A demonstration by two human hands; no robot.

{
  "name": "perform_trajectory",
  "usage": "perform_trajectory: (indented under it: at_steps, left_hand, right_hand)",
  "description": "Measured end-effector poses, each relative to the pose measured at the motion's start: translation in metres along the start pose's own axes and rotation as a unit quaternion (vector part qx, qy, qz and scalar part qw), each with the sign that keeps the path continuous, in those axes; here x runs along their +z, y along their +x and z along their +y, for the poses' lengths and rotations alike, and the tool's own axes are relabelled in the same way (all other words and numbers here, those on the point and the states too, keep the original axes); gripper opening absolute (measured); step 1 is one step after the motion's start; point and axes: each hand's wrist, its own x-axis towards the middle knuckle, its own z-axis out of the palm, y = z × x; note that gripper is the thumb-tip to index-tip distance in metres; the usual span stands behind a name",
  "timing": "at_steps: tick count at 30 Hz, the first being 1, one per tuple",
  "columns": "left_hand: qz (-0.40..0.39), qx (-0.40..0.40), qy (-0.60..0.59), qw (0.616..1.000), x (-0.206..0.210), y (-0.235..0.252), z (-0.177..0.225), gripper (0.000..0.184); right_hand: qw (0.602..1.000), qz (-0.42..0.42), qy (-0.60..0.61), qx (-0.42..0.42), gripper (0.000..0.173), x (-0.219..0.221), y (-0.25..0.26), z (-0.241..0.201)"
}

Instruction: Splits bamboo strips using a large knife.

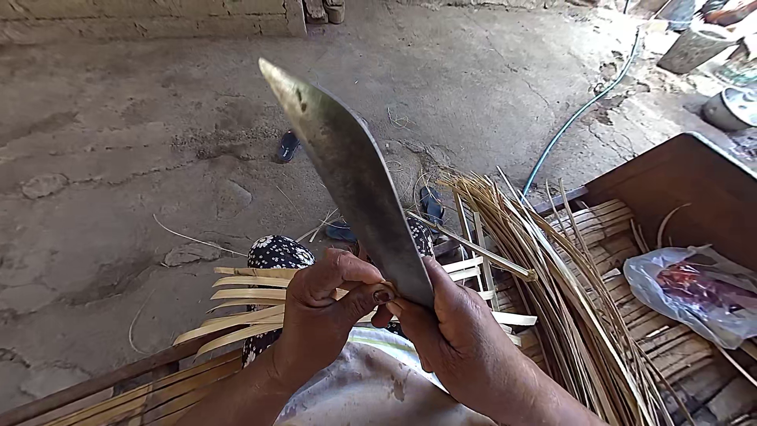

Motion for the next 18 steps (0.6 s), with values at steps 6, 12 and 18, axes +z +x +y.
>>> perform_trajectory:
  at_steps: [6, 12, 18]
  left_hand:
    - [-0.026, -0.051, 0.084, 0.995, -0.01, 0.01, -0.003, 0.013]
    - [-0.009, -0.049, 0.048, 0.998, -0.006, 0.011, -0.013, 0.005]
    - [0.042, -0.086, 0.093, 0.991, -0.004, 0.019, -0.016, 0.018]
  right_hand:
    - [0.989, 0.049, -0.128, -0.062, 0.015, -0.009, 0.004, 0.006]
    - [0.983, -0.04, -0.178, -0.031, 0.018, -0.027, 0.017, 0.004]
    - [0.929, 0.077, -0.353, -0.081, 0.012, 0.002, 0.026, 0.015]
